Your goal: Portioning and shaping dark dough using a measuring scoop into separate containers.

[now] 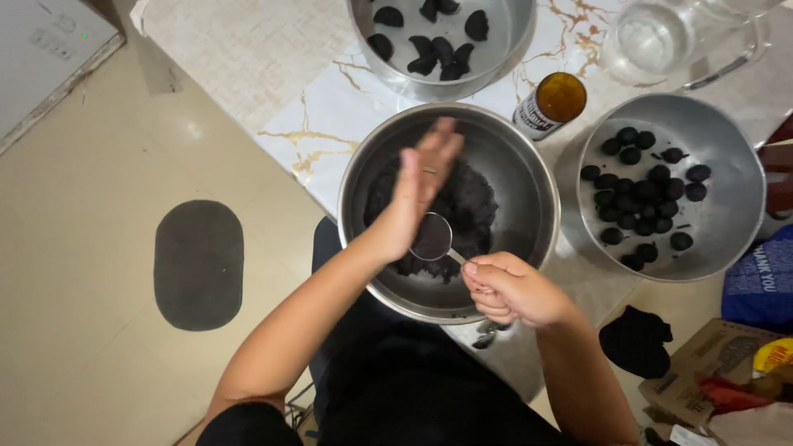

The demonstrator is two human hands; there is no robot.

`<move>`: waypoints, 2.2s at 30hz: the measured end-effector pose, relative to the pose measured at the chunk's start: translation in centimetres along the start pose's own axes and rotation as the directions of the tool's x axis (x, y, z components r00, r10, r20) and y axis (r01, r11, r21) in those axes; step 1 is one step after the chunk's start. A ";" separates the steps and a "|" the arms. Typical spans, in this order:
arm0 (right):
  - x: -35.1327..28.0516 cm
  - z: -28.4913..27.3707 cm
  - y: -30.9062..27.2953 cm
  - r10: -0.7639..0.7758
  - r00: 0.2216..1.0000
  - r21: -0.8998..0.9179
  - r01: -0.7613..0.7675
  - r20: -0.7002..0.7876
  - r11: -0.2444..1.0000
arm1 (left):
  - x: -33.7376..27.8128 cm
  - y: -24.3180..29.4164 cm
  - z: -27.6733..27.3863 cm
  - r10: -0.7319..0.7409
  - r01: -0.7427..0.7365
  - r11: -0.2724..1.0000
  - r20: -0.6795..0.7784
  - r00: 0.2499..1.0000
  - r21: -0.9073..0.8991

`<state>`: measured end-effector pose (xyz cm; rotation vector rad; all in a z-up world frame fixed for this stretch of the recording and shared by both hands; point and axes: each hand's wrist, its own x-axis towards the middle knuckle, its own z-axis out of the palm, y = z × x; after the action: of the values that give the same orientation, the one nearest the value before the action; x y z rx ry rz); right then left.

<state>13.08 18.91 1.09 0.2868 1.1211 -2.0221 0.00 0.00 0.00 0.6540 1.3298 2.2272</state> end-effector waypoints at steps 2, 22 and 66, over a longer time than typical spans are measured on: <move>-0.1 -0.1 0.2 -0.011 1.000 -0.005 0.011 -0.004 1.000 | 0.2 0.8 0.5 -0.023 0.026 0.999 0.072 0.997 -0.044; -0.8 6.7 0.3 -0.684 0.722 -0.938 0.158 -0.105 0.310 | 3.0 3.4 3.1 0.403 -0.178 0.593 -0.098 0.910 0.785; -1.4 6.5 0.8 -0.599 0.800 -0.951 0.150 -0.045 0.272 | -0.7 5.8 5.7 0.573 -0.271 0.456 -0.046 0.819 0.848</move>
<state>15.67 14.24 5.17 -0.2270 2.6539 -1.3236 3.20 0.95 7.49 1.0580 2.7222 2.0048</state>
